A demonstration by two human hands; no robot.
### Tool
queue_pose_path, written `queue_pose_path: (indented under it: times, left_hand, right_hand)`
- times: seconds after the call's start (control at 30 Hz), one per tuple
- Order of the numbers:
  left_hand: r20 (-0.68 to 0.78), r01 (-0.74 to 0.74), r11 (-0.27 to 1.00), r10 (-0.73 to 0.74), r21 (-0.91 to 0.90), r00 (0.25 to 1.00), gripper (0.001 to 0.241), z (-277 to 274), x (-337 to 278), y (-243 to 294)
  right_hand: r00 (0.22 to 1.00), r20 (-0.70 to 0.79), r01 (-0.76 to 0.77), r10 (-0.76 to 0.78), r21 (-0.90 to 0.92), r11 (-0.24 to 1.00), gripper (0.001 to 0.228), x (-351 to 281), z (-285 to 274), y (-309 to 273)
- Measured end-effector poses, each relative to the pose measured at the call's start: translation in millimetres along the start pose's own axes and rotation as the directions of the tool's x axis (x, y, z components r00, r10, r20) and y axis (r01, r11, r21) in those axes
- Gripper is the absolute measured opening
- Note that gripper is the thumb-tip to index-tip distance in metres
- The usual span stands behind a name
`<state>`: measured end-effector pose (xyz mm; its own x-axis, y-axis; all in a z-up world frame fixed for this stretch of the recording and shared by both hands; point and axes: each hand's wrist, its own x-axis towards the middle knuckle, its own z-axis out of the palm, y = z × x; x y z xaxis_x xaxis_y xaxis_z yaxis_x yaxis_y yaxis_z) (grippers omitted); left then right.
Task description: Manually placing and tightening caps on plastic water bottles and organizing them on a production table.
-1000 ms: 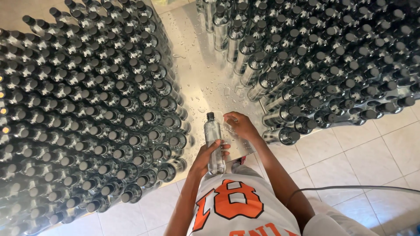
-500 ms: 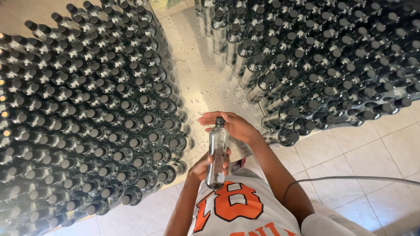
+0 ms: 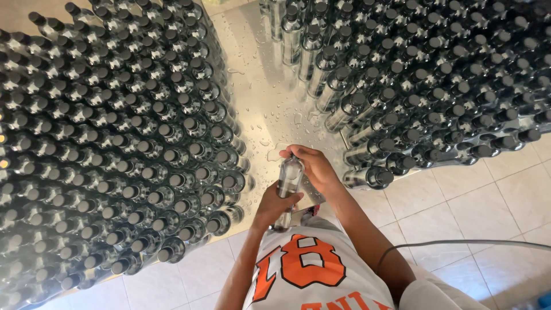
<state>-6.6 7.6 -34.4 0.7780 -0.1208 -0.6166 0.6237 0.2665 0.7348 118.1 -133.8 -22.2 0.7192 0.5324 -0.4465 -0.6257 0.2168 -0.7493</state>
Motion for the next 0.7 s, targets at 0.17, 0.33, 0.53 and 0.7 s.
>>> queue_pose_path:
  times: [0.17,0.33,0.53,0.7]
  left_hand:
    - [-0.408,0.212,0.631,0.181,0.746,0.895,0.07,14.4,15.2,-12.8]
    - [-0.376,0.194,0.65,0.152,0.735,0.914,0.072,14.9,1.7,5.4]
    - [-0.096,0.002,0.975,0.019,0.22,0.995,0.051,8.9,-18.7,22.9]
    - [0.13,-0.053,0.997,0.059,-0.048,0.99,0.032,-1.0,-13.3,14.0]
  right_hand:
    - [0.934,-0.357,-0.04,-0.013,-0.14,0.989,0.026,0.7,12.1,7.0]
    - [0.944,-0.315,0.089,-0.095,-0.035,0.995,0.038,11.0,-2.1,28.8]
    - [0.991,0.132,-0.039,0.026,0.103,0.994,0.078,-2.2,-7.9,-11.8]
    - [0.96,0.279,-0.026,-0.004,0.105,0.994,0.08,6.7,-11.6,-5.6]
